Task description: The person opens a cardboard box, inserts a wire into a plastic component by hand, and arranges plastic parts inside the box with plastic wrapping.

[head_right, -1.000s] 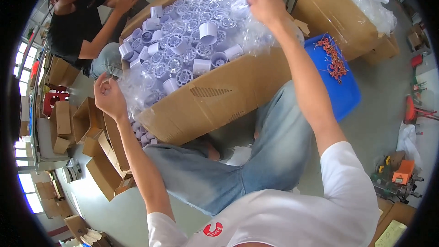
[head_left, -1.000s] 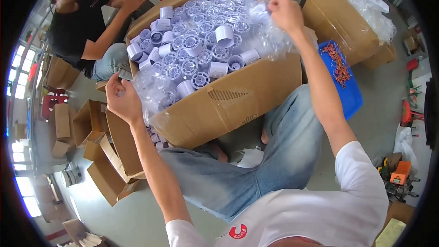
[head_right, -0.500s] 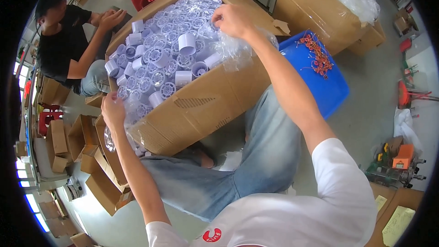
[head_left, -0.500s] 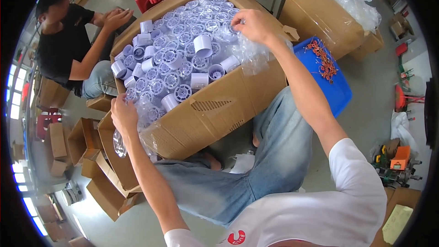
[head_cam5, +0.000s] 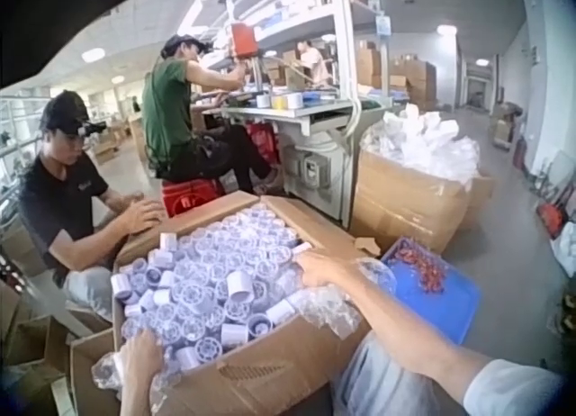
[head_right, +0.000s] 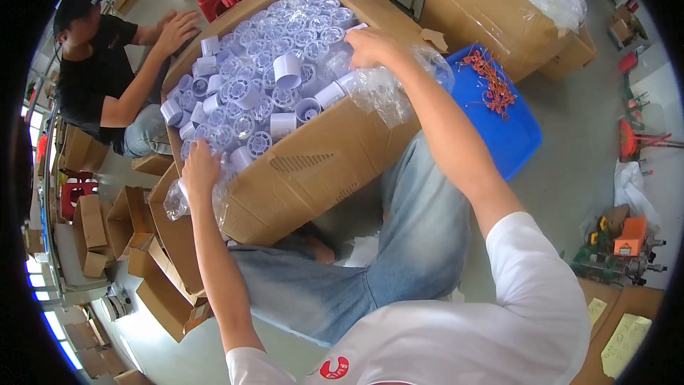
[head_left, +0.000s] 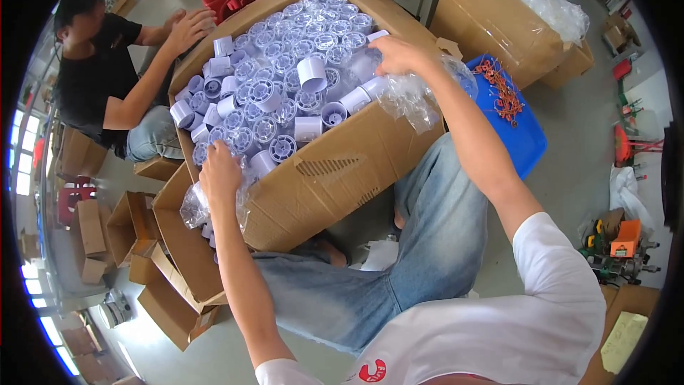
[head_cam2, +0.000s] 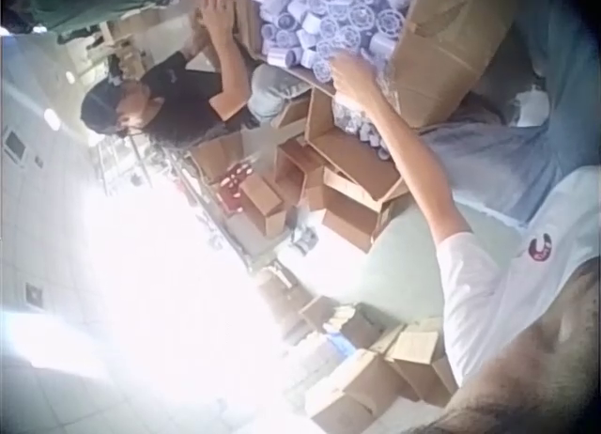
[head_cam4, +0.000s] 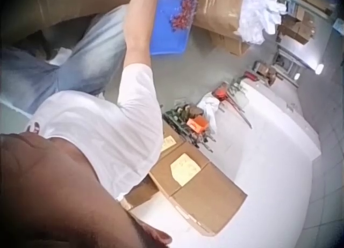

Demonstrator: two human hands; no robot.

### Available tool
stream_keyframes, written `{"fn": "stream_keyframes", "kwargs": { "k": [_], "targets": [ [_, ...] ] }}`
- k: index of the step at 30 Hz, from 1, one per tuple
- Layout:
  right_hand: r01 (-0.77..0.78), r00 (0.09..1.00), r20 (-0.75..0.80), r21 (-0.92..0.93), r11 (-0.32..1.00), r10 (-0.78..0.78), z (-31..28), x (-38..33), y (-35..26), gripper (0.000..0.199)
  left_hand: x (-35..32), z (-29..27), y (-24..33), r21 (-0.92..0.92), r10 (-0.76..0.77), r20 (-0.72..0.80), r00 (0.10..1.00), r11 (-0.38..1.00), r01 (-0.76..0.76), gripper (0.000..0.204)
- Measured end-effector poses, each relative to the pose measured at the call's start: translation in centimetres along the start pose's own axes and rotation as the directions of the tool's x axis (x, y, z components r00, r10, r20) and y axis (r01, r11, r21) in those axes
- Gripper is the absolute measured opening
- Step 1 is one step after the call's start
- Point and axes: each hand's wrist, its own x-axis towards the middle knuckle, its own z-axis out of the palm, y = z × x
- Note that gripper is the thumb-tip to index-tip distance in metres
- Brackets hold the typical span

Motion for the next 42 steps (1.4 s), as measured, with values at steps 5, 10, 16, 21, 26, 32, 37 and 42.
{"fn": "stream_keyframes", "kwargs": {
  "k": [5, 10, 16, 21, 26, 32, 37, 42],
  "targets": [
    [-0.177, 0.981, -0.072, 0.057, 0.983, 0.181, 0.7, 1.3, 1.0, 0.032, 0.0, 1.0, 0.5, -0.094, -0.149, -0.030, 0.988, 0.985, 0.146, 0.031],
    [-0.170, 0.976, -0.112, 0.141, 0.975, 0.186, 1.7, 1.2, 0.8, 0.021, 0.2, 2.7, -0.8, -0.142, -0.158, -0.026, 0.987, 0.978, 0.152, 0.027],
    [-0.063, 0.970, -0.213, 0.245, 0.967, 0.117, 0.6, 1.8, 1.2, 0.015, 0.0, 3.4, -0.8, -0.241, -0.179, -0.104, 0.978, 0.959, 0.150, 0.025],
    [0.031, 0.812, -0.567, 0.275, 0.961, 0.136, -3.0, 0.0, -0.2, 0.015, -0.3, 2.2, 0.4, -0.322, -0.233, -0.111, 0.966, 0.928, 0.187, 0.022],
    [-0.132, 0.871, -0.479, -0.008, 0.991, 0.112, -3.0, -0.4, -3.1, 0.015, -0.4, 1.8, 0.5, -0.301, -0.236, -0.136, 0.962, 0.935, 0.187, 0.017],
    [-0.076, 0.897, -0.439, -0.020, 0.997, 0.060, -3.7, 0.1, -3.3, 0.014, -0.6, -0.7, 1.2, -0.236, -0.184, -0.355, 0.917, 0.966, 0.103, 0.012],
    [-0.109, 0.888, -0.444, 0.048, 0.993, 0.119, -3.4, -0.9, -3.7, 0.012, -1.1, -2.8, 1.6, -0.302, -0.263, -0.388, 0.883, 0.942, 0.148, 0.012],
    [-0.061, 0.963, -0.261, 0.032, 0.998, 0.068, -3.3, -0.7, -4.0, 0.014, -1.0, -4.0, 2.3, -0.465, -0.286, -0.550, 0.785, 0.885, -0.004, 0.011]
  ]
}}
